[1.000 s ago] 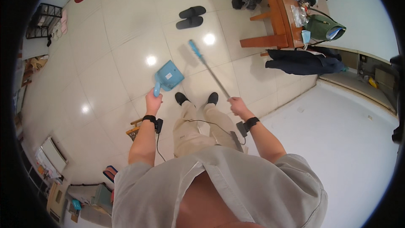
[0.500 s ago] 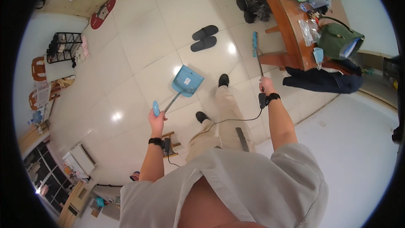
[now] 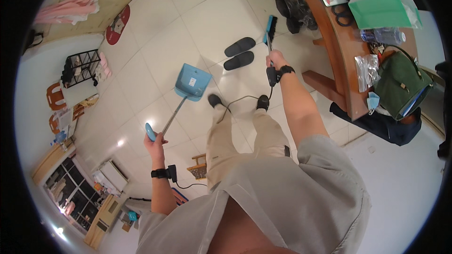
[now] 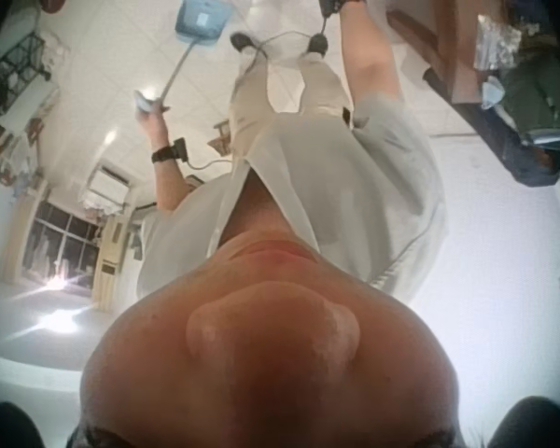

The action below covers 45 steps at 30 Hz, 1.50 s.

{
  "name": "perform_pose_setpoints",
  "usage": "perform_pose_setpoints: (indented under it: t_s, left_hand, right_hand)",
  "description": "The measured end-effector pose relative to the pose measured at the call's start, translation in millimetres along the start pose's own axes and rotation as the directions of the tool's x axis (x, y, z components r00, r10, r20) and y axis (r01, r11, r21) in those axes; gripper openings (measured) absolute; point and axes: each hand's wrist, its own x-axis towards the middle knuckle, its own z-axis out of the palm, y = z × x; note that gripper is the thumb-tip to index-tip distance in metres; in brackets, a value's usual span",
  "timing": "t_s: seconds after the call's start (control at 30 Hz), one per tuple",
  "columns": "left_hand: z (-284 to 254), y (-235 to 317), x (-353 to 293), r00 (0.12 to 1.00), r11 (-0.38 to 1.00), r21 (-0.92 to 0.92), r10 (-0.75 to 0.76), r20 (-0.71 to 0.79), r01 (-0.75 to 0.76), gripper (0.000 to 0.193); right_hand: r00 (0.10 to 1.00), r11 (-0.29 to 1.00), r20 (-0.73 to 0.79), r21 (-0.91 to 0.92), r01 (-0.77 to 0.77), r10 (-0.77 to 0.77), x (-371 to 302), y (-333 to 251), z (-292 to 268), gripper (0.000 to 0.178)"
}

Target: The person sweeps the tiled floor with a broom and dustpan, then switches to a flat mop to clean the same area. The person moves around furniture and a desk while sweeping and mopping.

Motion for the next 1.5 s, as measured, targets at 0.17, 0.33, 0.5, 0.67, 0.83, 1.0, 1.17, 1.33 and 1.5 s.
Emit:
perform_pose_setpoints:
  t_s: [0.17,0.33,0.5,0.67,0.83,1.0,1.17,1.33,1.5]
  left_hand:
    - [6,11,107,0.994,0.998,-0.001,0.065,0.086,-0.065,0.015]
    - [33,20,267,0.955,0.991,0.044,0.110,0.274,-0.127,0.015]
    - [57,31,404,0.920,0.995,-0.001,0.095,0.379,-0.102,0.013]
    - [74,40,492,0.923,0.999,-0.039,0.028,0.383,-0.014,0.012]
    - [95,37,534,0.941,0.999,-0.026,-0.035,0.337,0.046,0.012]
    - [98,36,538,0.940,0.994,-0.048,-0.081,0.332,0.102,0.009]
    - [78,43,519,0.941,0.971,-0.192,-0.075,0.329,0.145,0.015]
    - [3,57,448,0.961,0.919,-0.361,-0.059,0.271,0.158,0.015]
    - [-117,60,329,0.993,0.879,-0.467,-0.047,0.113,0.094,0.016]
  right_hand:
    - [0.992,0.985,-0.056,0.140,-0.105,0.114,40,-83,67,0.035]
    - [0.989,0.923,0.128,-0.369,0.112,-0.069,28,-120,165,0.032]
    - [1.000,0.986,0.000,-0.166,0.023,-0.024,-16,-162,208,0.034]
    - [0.938,0.758,-0.224,-0.650,0.057,-0.263,13,-212,236,0.033]
    - [0.894,-0.183,0.261,-0.961,0.206,-0.364,75,-194,318,0.030]
    - [0.863,0.041,0.396,-0.902,0.429,-0.314,5,-143,386,0.027]
    - [0.983,0.700,0.165,-0.692,0.175,-0.082,-116,-164,361,0.038]
    - [0.990,0.771,0.025,-0.625,0.126,-0.141,-206,-175,313,0.031]
    - [0.960,0.663,0.055,-0.712,0.231,-0.276,-213,-189,273,0.036]
